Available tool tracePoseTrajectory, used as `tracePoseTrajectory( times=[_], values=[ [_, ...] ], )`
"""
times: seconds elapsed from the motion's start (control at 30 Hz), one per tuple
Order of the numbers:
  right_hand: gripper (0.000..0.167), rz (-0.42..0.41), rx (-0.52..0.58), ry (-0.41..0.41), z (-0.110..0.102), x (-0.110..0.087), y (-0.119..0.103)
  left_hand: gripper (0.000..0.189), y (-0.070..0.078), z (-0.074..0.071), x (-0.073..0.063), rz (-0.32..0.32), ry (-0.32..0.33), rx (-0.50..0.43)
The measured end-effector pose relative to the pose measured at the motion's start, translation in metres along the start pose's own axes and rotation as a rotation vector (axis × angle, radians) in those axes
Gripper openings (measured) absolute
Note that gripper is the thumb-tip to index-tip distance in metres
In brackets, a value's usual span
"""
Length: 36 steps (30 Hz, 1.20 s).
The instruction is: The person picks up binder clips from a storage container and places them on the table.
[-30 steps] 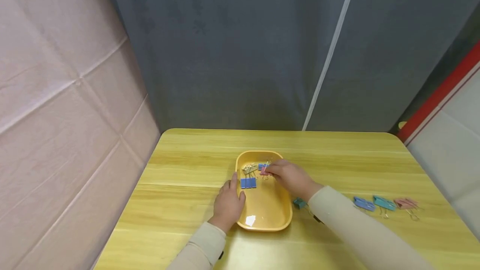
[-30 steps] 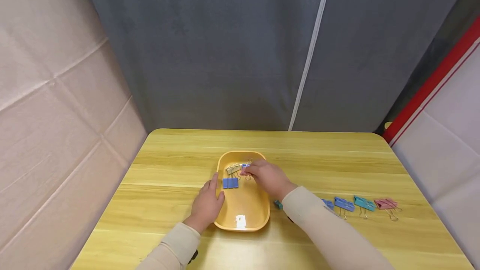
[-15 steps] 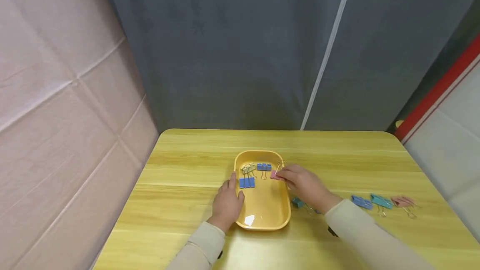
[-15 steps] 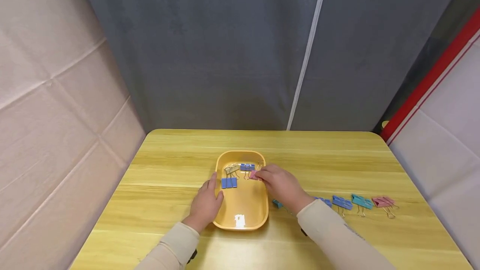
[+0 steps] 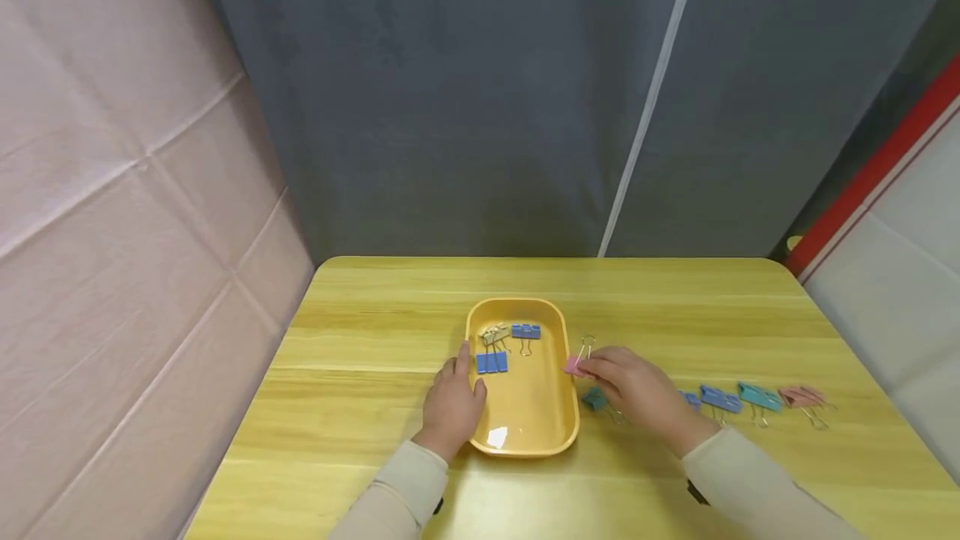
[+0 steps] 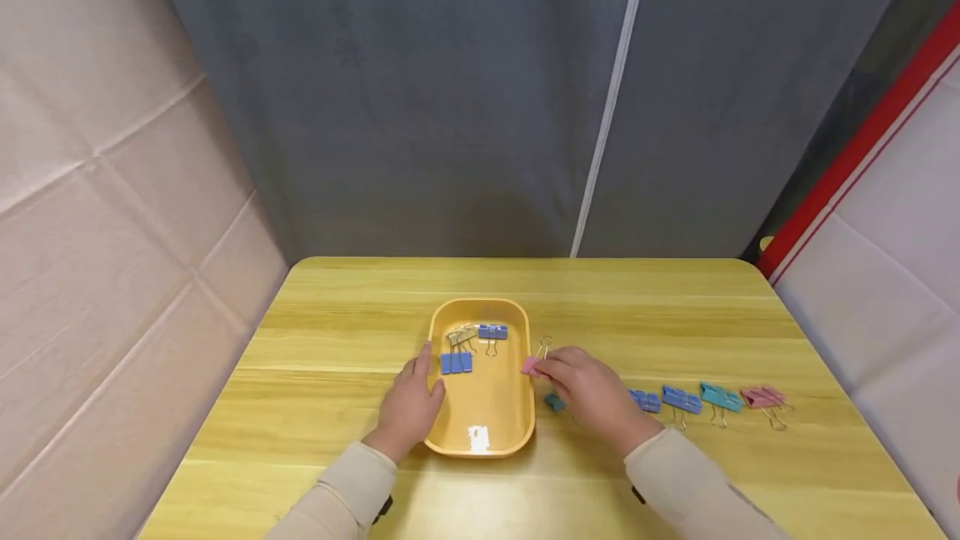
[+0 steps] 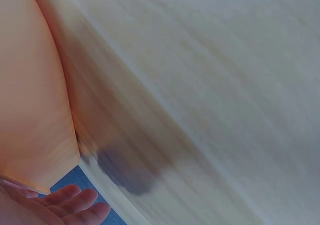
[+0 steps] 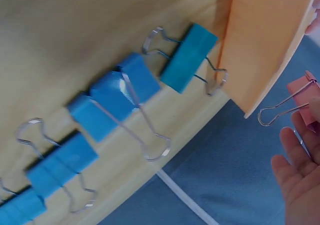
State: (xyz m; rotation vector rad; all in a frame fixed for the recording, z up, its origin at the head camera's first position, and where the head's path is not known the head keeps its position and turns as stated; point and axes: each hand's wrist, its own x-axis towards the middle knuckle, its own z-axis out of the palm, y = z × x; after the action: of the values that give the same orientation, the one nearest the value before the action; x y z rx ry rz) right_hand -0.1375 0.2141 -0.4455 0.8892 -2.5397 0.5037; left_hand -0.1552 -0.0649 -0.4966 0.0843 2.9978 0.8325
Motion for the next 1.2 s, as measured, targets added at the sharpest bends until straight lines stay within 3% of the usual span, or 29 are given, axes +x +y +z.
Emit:
tracePoseTrajectory(
  times=[0.13,0.23,0.37,0.43,0.53,0.63,0.73,0.87,0.93,1.0,1.13,1.2],
  values=[
    [0.036,-0.013,0.005,0.008,-0.002,-0.013,0.001,0.064,-0.001,0.001,0.000,0.002,0.000,0.001],
    [0.017,-0.039,0.006,0.030,-0.001,-0.022,0.002,0.064,-0.001,0.000,0.000,0.000,-0.004,0.003],
    [0.054,-0.060,0.010,0.061,0.002,-0.033,0.003,0.064,-0.001,-0.001,0.000,-0.006,-0.012,0.007],
    [0.048,-0.061,0.013,0.067,0.003,-0.038,0.002,0.064,-0.001,-0.002,0.000,-0.007,-0.016,0.005],
    [0.021,-0.054,-0.003,0.062,0.003,-0.045,0.000,0.064,0.000,-0.003,0.000,-0.006,-0.018,-0.001],
    [0.031,-0.047,-0.035,0.046,0.003,-0.051,-0.002,0.064,0.001,-0.004,0.000,-0.008,-0.021,-0.002],
    [0.021,-0.054,-0.053,0.044,0.004,-0.056,-0.004,0.064,0.001,-0.004,0.000,-0.011,-0.023,0.001],
    [0.055,-0.060,-0.065,0.055,0.005,-0.062,-0.006,0.064,0.001,-0.003,0.000,-0.008,-0.021,0.006],
    [0.060,-0.053,-0.063,0.047,0.006,-0.064,-0.006,0.064,0.001,-0.003,0.000,-0.006,-0.021,0.009],
    [0.055,-0.046,-0.062,0.035,0.007,-0.067,-0.007,0.064,0.000,-0.003,0.000,-0.009,-0.023,0.014],
    [0.022,-0.038,-0.060,0.012,0.006,-0.073,-0.007,0.065,0.000,-0.002,0.001,-0.013,-0.026,0.019],
    [0.028,-0.040,-0.063,0.003,0.007,-0.076,-0.008,0.065,0.000,-0.002,0.001,-0.014,-0.026,0.020]
  ],
)
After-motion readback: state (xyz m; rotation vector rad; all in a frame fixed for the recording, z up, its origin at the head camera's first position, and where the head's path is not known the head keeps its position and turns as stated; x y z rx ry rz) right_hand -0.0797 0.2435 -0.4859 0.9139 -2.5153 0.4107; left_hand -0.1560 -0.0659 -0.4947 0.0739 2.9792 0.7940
